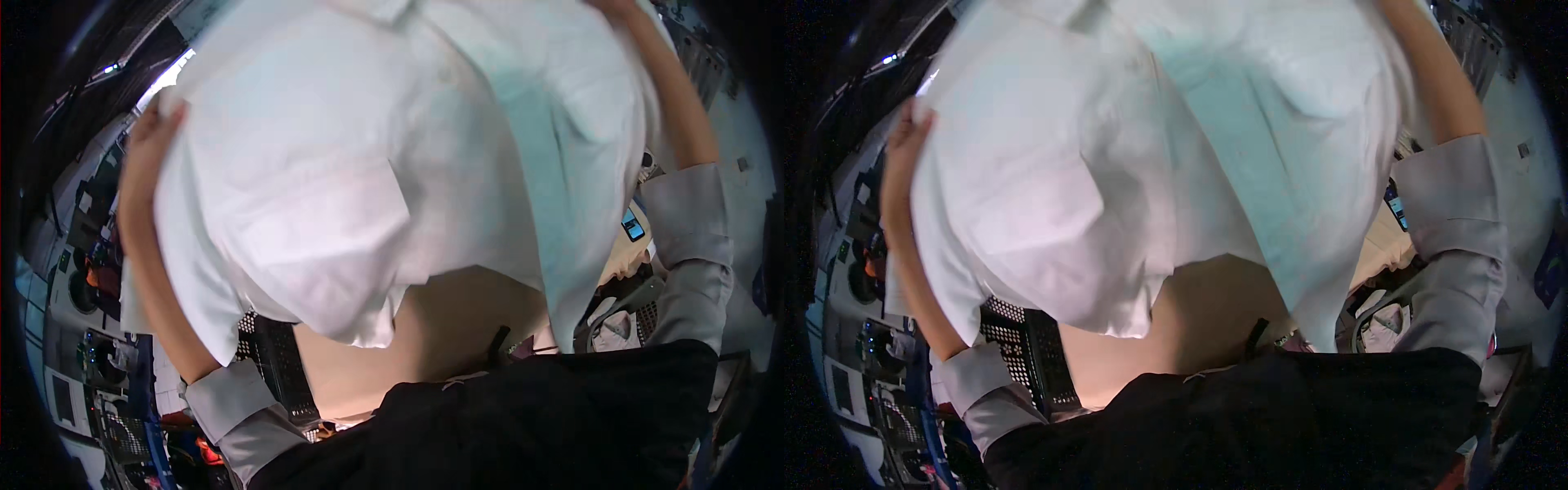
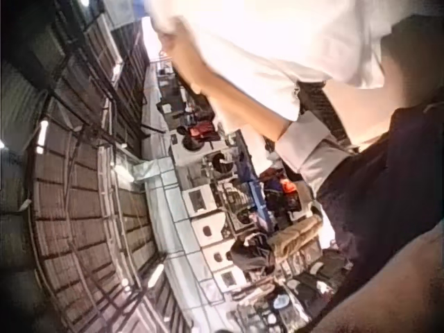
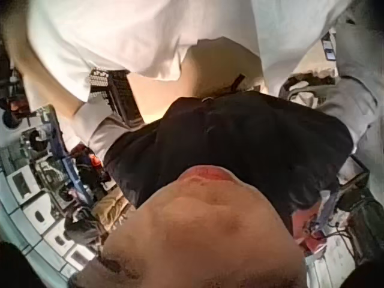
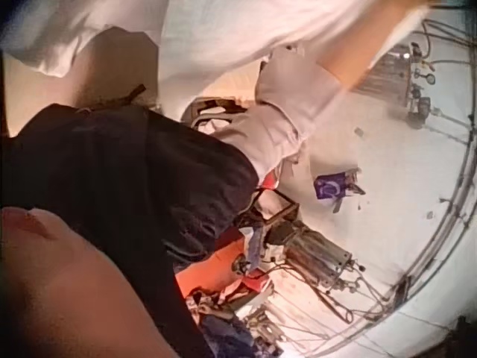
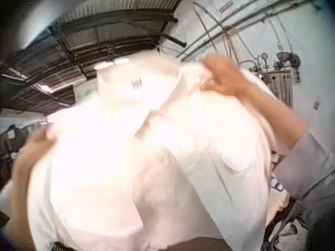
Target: The person irons a light-colored shirt on a table, smoothing the fabric and using a steam iron to press the sleeves, body, and collar. After folding the shirt, they place it in a basket and then iron a white shirt, buttoning it and pressing the collar and body before placing it in a basket.
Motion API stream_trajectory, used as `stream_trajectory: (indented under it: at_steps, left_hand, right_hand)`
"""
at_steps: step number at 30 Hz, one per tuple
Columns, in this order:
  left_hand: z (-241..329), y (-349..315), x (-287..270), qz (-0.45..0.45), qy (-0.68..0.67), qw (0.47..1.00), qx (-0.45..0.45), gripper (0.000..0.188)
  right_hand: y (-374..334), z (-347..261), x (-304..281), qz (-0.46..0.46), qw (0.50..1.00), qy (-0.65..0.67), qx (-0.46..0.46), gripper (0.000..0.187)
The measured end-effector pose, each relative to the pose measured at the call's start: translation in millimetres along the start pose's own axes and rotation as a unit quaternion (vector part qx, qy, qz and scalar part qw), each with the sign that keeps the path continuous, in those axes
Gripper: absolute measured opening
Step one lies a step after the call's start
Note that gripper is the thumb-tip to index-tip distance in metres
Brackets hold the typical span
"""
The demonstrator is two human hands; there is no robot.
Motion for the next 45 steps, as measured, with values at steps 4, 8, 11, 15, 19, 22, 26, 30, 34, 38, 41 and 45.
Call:
stream_trajectory:
  at_steps: [4,8,11,15,19,22,26,30,34,38,41,45]
  left_hand:
    - [-117.3,-55.0,97.2,-0.154,0.044,0.987,0.000,0.036]
    - [-206.6,-119.3,167.0,-0.175,0.293,0.939,-0.052,0.041]
    - [-234.4,-205.0,236.6,-0.156,0.264,0.952,-0.007,0.046]
    - [-203.8,-340.6,344.5,-0.324,0.262,0.908,-0.043,0.055]
    - [-191.5,-388.8,341.7,-0.330,0.258,0.904,-0.085,0.054]
    - [-191.2,-369.5,342.1,-0.301,0.253,0.915,-0.093,0.046]
    - [-215.7,-313.5,345.3,-0.222,0.208,0.948,-0.097,0.034]
    - [-258.7,-240.4,375.5,-0.232,0.121,0.947,-0.188,0.036]
    - [-315.5,-214.3,407.8,-0.302,0.156,0.901,-0.271,0.046]
    - [-348.8,-203.6,440.7,-0.333,0.132,0.898,-0.257,0.056]
    - [-365.2,-213.8,447.3,-0.303,0.090,0.906,-0.280,0.060]
    - [-374.5,-216.5,419.3,-0.190,-0.137,0.924,-0.303,0.063]
  right_hand:
    - [-98.5,-70.9,120.2,-0.060,0.997,0.006,-0.056,0.050]
    - [-205.3,-158.0,226.9,-0.293,0.946,0.135,-0.044,0.057]
    - [-315.5,-235.6,255.1,-0.463,0.862,0.206,-0.009,0.061]
    - [-469.9,-303.5,222.4,-0.563,0.775,0.284,-0.046,0.058]
    - [-486.5,-311.1,227.1,-0.647,0.691,0.322,0.019,0.049]
    - [-466.9,-298.1,280.9,-0.618,0.680,0.374,0.126,0.030]
    - [-389.0,-311.7,312.3,-0.506,0.758,0.365,0.191,0.024]
    - [-382.2,-353.0,352.4,-0.551,0.760,0.305,0.162,0.025]
    - [-397.1,-393.5,375.5,-0.650,0.700,0.287,0.067,0.023]
    - [-422.1,-380.3,425.0,-0.634,0.670,0.278,0.269,0.024]
    - [-442.2,-380.8,436.7,-0.630,0.599,0.287,0.402,0.027]
    - [-446.8,-386.0,419.7,-0.624,0.399,0.436,0.511,0.033]
Point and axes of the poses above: each hand's wrist, its own y-axis towards the middle knuckle, its own x-axis out of the palm, z = x × y, the point moved 8 cm from there along y, towards the middle knuckle, and after that the axes turned 10 degrees about x, right-handed, at the moved point
